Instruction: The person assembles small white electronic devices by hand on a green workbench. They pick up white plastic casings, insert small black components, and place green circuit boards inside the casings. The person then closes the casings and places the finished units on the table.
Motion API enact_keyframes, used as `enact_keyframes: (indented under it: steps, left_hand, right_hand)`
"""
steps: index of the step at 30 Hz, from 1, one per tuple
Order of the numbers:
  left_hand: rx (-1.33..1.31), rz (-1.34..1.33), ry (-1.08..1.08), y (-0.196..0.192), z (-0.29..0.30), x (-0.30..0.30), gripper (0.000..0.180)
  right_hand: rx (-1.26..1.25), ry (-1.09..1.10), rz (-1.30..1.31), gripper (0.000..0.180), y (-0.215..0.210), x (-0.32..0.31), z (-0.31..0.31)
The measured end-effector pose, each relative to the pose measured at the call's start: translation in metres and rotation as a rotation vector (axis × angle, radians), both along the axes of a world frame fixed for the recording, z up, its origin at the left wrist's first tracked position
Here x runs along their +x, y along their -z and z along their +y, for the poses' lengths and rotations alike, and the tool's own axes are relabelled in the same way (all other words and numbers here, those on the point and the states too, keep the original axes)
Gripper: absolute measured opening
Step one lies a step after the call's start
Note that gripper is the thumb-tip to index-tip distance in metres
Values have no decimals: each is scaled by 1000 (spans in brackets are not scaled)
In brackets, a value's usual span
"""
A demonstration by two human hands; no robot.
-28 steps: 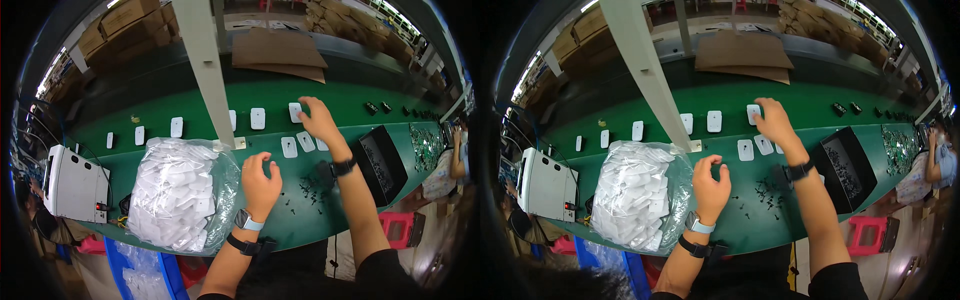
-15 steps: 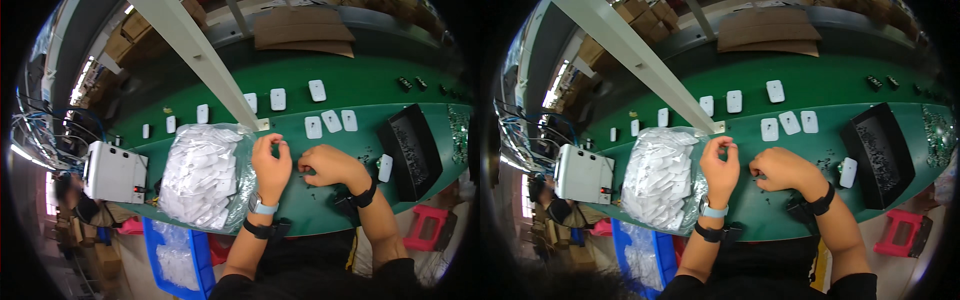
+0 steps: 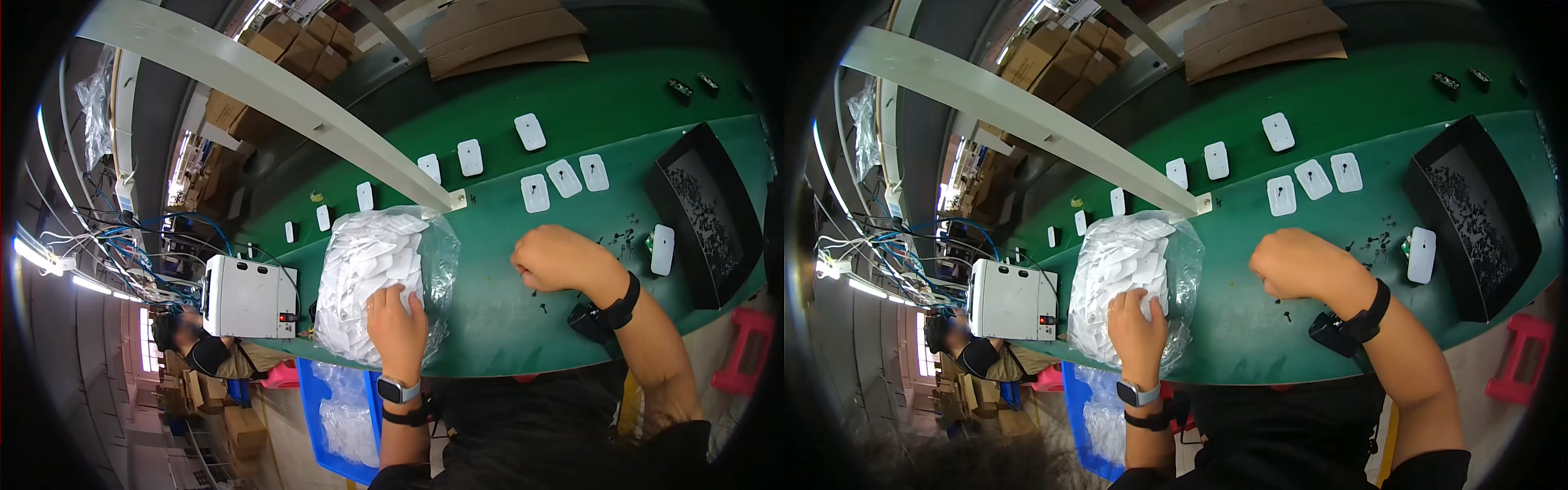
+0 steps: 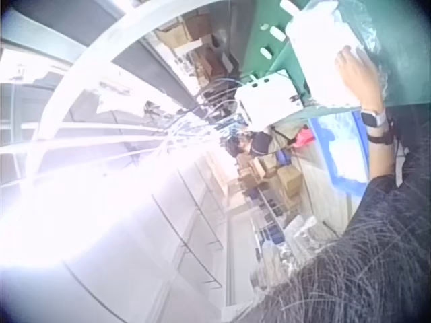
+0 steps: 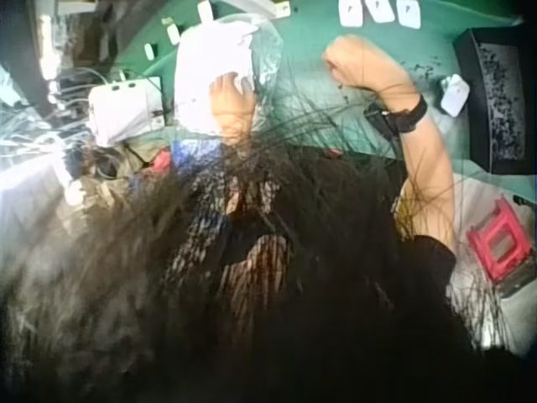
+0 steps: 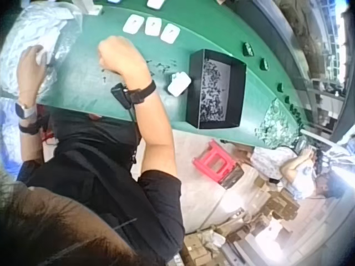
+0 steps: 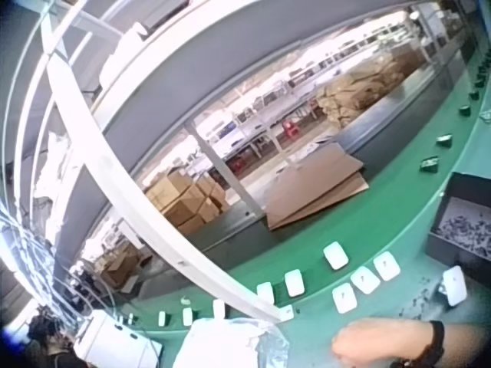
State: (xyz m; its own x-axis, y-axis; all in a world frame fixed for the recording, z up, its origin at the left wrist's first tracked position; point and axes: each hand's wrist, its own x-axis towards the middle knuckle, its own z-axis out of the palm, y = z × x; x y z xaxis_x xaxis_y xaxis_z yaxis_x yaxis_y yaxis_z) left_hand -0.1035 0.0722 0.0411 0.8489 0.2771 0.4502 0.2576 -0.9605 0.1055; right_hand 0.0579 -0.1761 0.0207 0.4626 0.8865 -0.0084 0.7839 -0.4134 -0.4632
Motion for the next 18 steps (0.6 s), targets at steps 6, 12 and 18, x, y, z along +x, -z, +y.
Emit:
enact_keyframes:
  steps: [6, 12, 18]
  left_hand:
    - [145, 213, -58, 4, 18, 32, 22]
    - [147, 31, 2, 1, 17, 39, 16]
    - [-424, -143, 110, -19, -41, 36, 9]
  right_hand:
    - [17, 18, 30, 8, 0, 3, 0]
    - [-3, 20, 40, 9, 1, 2, -1]
    - [506, 36, 197, 8, -22, 6, -10]
